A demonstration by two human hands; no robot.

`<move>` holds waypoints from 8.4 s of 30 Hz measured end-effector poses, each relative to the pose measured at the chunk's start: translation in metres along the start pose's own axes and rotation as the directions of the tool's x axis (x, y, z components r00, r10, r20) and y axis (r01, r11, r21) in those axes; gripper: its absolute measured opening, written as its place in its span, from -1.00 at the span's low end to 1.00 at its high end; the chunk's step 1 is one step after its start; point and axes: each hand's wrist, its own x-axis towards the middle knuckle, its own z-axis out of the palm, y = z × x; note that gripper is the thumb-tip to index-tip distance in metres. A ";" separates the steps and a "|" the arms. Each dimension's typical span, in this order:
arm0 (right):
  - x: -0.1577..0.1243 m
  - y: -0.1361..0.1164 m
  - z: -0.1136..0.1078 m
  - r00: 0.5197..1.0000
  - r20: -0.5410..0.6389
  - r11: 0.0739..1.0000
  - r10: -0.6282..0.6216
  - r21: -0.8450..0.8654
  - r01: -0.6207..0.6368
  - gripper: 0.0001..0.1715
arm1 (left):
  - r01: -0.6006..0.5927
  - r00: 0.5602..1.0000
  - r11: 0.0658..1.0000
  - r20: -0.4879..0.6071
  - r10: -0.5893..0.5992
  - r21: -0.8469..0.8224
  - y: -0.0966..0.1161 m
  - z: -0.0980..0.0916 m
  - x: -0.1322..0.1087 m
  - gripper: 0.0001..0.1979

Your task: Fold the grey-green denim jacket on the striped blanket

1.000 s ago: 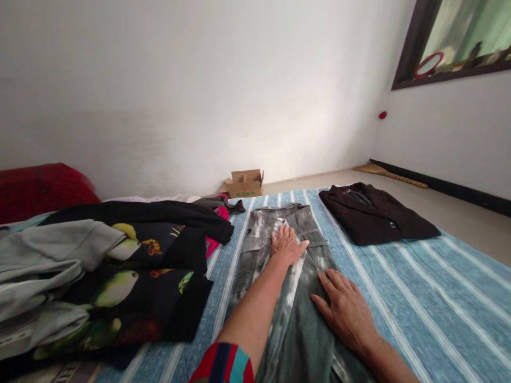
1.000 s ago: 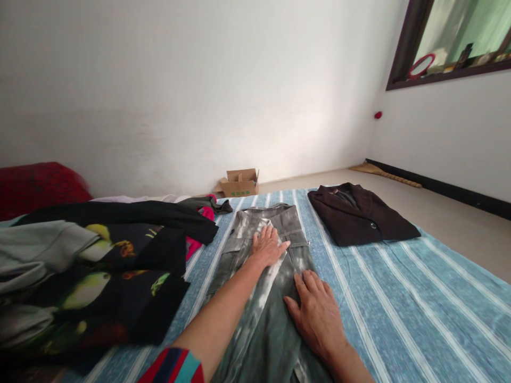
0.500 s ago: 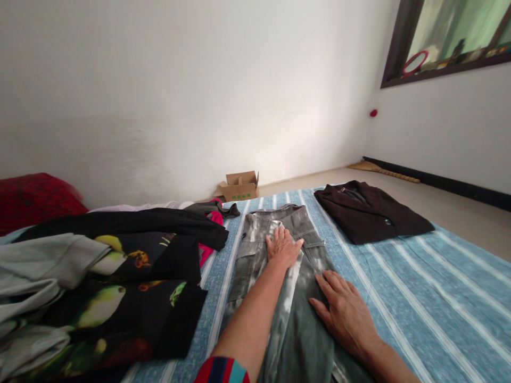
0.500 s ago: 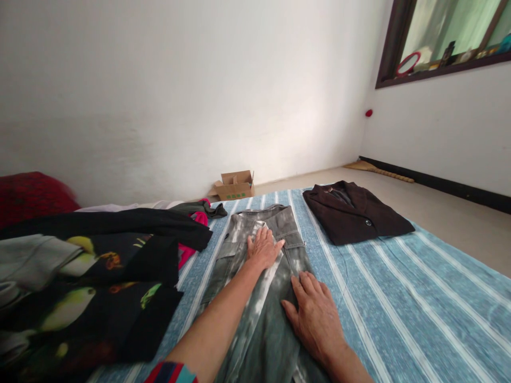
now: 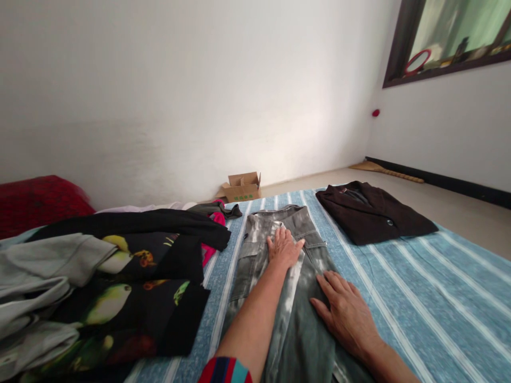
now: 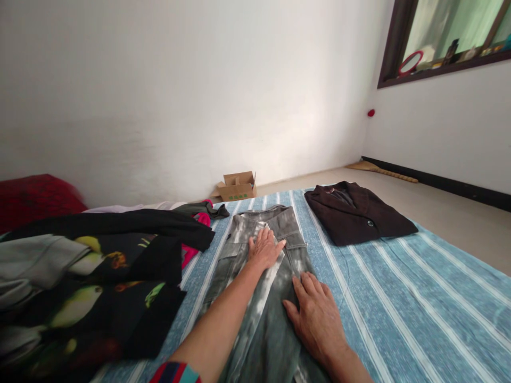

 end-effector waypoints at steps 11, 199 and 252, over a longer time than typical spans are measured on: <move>0.000 0.000 -0.002 0.999 0.017 0.999 -0.028 -0.024 0.028 -0.42 | -0.023 1.000 0.996 -0.001 0.023 -0.082 -0.006 -0.004 -0.005 -0.33; 0.001 0.010 -0.021 0.996 0.081 0.998 -0.042 -0.043 0.045 -0.49 | -0.554 0.766 0.827 0.333 0.550 -0.090 -0.008 -0.036 -0.218 -0.29; 0.000 0.015 -0.015 0.997 0.063 0.997 -0.042 -0.056 0.045 -0.49 | -0.552 0.766 0.824 0.315 0.560 -0.124 -0.011 -0.021 -0.223 -0.24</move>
